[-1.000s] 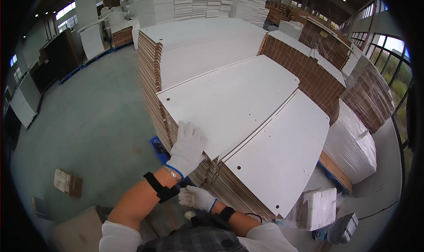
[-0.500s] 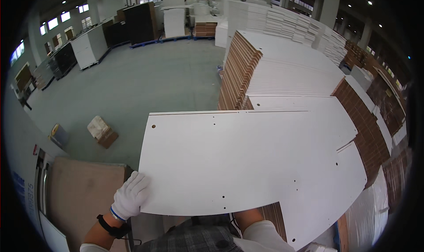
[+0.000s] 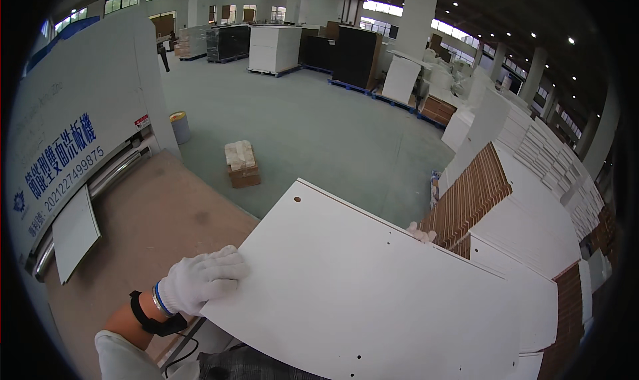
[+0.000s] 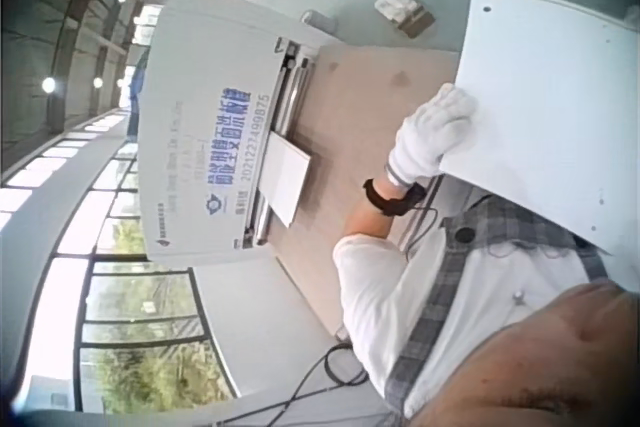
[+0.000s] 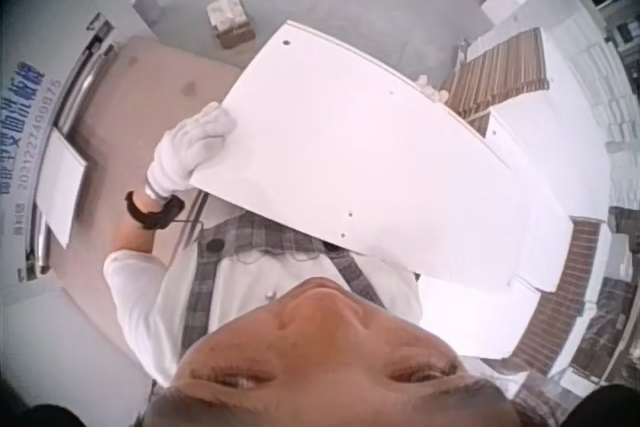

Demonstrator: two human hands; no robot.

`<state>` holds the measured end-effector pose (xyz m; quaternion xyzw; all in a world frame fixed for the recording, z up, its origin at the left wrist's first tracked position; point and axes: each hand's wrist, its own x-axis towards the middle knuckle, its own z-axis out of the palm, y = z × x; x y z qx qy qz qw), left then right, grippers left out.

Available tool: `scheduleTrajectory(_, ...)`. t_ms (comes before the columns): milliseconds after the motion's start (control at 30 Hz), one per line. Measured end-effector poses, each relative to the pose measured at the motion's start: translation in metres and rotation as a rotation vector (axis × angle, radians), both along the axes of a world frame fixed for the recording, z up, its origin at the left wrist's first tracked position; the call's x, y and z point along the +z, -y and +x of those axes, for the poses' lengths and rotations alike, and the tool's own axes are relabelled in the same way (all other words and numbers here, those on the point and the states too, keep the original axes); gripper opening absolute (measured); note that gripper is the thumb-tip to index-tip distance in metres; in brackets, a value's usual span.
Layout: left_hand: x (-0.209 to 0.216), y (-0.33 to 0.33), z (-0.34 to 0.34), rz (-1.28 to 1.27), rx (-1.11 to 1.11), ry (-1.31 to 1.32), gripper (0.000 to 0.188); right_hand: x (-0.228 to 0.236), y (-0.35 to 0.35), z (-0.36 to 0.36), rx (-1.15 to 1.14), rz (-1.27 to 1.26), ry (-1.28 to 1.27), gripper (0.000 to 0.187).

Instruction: Repeatedly pick up white boards from a pallet and feed them into a processing machine.

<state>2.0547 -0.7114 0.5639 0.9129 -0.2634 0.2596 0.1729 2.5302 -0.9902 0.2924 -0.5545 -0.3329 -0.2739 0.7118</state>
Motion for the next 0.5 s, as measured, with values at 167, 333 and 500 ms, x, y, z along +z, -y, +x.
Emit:
scheduleTrajectory(167, -0.036, -0.011, -0.024, -0.133, -0.038, -0.08, 0.041, -0.002, -0.014, -0.038, 0.09, 0.102, -0.232, 0.025)
scheduleTrajectory(333, -0.033, 0.003, -0.073, -0.041, 0.175, -0.222, 0.046, 0.042, -0.023, -0.1, 0.247, 0.296, -0.559, 0.024)
scheduleTrajectory(500, -0.041, 0.031, -0.131, 0.15, 0.356, -0.251, 0.048, 0.113, -0.038, -0.179, 0.43, 0.419, -0.765, 0.024)
